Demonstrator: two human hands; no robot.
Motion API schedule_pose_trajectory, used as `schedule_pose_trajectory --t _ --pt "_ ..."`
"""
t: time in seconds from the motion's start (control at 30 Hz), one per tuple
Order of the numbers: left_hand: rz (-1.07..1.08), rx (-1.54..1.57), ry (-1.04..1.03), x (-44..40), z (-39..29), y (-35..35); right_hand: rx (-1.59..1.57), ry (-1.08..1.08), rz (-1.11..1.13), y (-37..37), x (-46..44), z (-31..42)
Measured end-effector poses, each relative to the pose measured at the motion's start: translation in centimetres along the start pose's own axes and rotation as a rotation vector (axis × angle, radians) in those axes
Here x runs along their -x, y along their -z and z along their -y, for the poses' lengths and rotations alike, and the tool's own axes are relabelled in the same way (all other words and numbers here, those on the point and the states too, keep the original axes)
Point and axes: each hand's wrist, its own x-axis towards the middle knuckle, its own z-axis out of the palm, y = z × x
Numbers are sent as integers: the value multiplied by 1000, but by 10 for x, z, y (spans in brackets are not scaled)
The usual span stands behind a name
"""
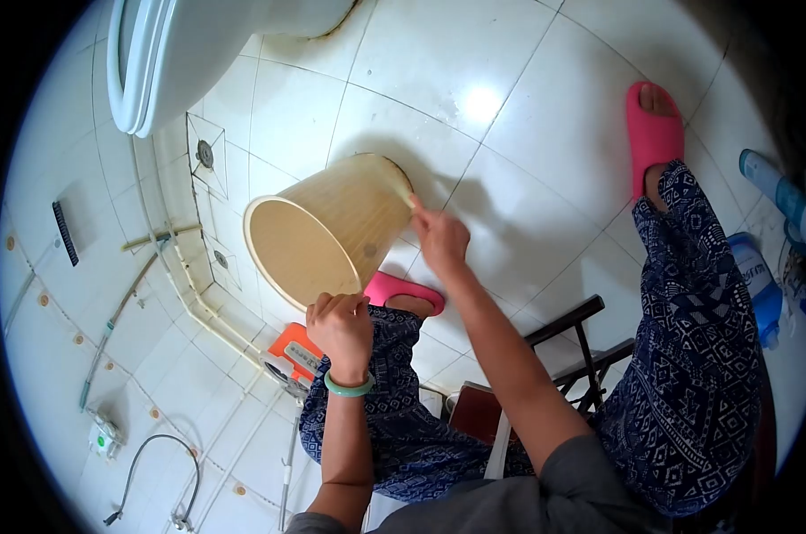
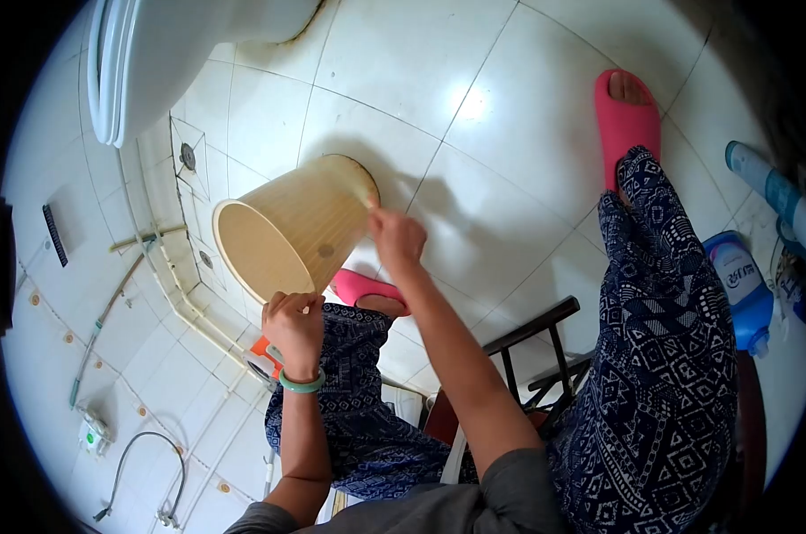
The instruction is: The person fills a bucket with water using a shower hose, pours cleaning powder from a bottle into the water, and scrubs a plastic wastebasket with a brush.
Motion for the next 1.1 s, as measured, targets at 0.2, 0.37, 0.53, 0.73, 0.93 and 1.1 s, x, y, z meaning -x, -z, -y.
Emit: schedule_pose_trajectory --t 0.2,0.37,0.53,0.73,0.93,1.1 --pt "2 13 23 2 -3 6 -22 -142 66 8 0 -11" --pt "36 -10 6 -1 -5 7 -203 -79 -159 -15 49 -32" --pt "35 48 25 -1 -8 9 -121 -68 -71 -11 12 -46" --pt "16 95 32 4 -4 10 123 72 -102 -12 -13 -39" --pt "20 145 33 2 -6 10 20 -39 -121 -14 10 -47" --pt "25 157 14 7 -4 10 173 136 -163 0 -6 -34"
